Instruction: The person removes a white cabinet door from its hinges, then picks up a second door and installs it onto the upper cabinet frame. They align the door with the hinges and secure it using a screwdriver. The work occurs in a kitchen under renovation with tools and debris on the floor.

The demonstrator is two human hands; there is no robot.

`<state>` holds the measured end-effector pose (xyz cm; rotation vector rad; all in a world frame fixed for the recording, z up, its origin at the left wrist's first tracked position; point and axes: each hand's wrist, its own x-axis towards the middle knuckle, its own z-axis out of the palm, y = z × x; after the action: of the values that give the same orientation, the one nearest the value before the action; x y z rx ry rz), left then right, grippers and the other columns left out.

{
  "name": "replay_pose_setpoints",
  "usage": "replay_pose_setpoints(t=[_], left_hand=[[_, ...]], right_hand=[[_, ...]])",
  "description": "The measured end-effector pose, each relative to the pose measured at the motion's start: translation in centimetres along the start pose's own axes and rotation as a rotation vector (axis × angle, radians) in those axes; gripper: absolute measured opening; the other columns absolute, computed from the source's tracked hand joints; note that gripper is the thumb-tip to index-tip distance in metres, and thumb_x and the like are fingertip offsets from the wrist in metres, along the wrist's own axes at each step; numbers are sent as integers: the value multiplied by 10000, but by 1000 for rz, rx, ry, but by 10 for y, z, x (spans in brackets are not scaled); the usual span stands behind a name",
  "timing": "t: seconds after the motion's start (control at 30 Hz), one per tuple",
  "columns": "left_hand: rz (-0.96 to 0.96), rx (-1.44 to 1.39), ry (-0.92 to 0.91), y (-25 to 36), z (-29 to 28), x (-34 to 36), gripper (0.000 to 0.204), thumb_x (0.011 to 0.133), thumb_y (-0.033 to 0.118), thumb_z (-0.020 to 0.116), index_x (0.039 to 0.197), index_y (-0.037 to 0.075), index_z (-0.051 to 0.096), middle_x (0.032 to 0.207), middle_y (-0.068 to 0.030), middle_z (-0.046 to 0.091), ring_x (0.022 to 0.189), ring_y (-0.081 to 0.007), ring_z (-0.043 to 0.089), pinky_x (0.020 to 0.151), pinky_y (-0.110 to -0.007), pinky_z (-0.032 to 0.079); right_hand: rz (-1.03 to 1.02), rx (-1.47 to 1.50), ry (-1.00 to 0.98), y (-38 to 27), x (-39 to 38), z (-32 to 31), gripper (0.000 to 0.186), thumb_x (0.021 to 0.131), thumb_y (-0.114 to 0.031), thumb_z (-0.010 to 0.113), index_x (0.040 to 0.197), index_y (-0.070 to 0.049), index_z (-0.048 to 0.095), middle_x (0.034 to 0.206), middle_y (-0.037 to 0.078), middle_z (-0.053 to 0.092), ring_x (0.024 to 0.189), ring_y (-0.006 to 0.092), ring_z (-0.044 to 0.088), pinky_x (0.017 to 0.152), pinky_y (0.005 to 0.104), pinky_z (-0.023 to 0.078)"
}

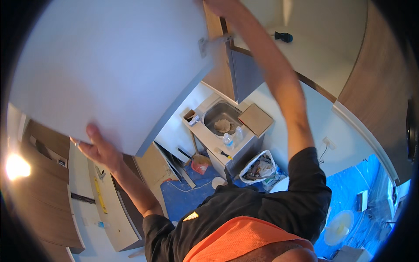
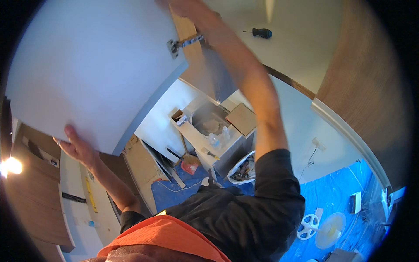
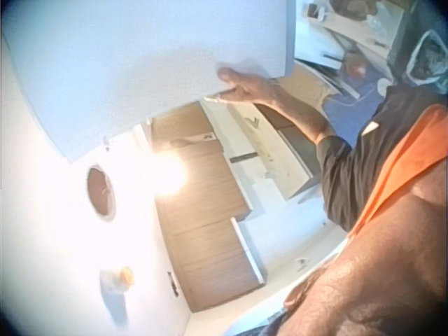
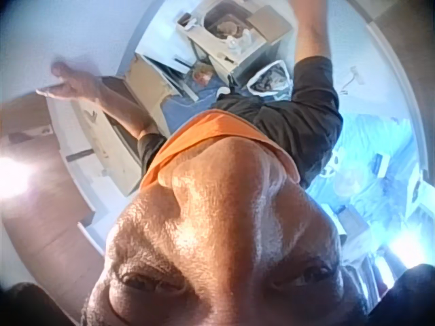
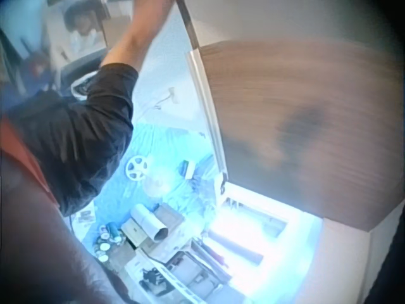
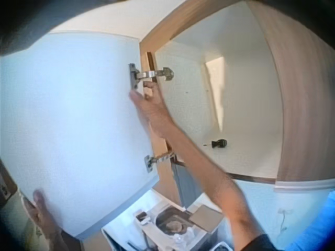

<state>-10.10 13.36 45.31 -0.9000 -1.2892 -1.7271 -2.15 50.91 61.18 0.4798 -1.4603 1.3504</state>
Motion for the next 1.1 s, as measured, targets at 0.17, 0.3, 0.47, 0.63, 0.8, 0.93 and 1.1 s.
replay_pose_setpoints(t=[0.17,0.3,0.47,0.63,0.8,0.93,1.1], left_hand=[[37,15,-20,-46,-66,-30,710,1018,481,606,1449,-41,392,1360,-174,534,1221,-259,543,1024,-411,469],[-94,165,-75,-68,-123,-78,788,1011,533,593,1484,-52,360,1431,-186,490,1282,-279,507,1078,-436,422],[-283,247,-196,-80,-173,-154,792,1018,525,589,1516,-36,337,1457,-157,490,1331,-269,477,1120,-418,384],[-626,-17,-258,-91,-192,-222,678,1057,402,569,1547,5,320,1506,-136,461,1365,-242,455,1155,-401,343],[-902,-182,-229,-109,-173,-258,608,1069,358,558,1542,46,338,1510,-113,460,1395,-237,429,1157,-419,340],[-866,-387,-337,-118,-147,-278,609,1069,359,549,1543,48,326,1526,-123,445,1420,-253,404,1186,-464,295],[-995,-470,-374,-133,-121,-299,560,1081,337,515,1532,53,342,1554,-124,423,1443,-271,387,1191,-468,299]], right_hand=[[-265,-210,51,-3,-62,43,477,915,-304,754,1280,-42,592,1183,152,637,1105,264,592,975,420,459],[-20,-154,89,5,-155,53,488,825,-330,851,1153,-24,657,1099,88,674,1037,197,609,961,351,473],[215,-104,117,14,-244,57,466,802,-257,880,1150,-38,659,1079,70,682,985,159,618,895,334,501],[289,-53,75,11,-319,41,438,812,-98,871,1177,-21,641,1078,76,689,940,128,656,816,288,532],[367,171,185,10,-363,26,573,794,-36,875,1269,-15,555,1099,91,679,990,153,681,858,329,597],[277,-47,192,0,-386,7,479,832,-129,863,1209,11,603,972,71,728,916,133,692,800,305,572],[302,-193,193,-16,-411,-4,521,819,-104,875,1213,11,554,1063,92,708,968,145,684,851,299,556]])
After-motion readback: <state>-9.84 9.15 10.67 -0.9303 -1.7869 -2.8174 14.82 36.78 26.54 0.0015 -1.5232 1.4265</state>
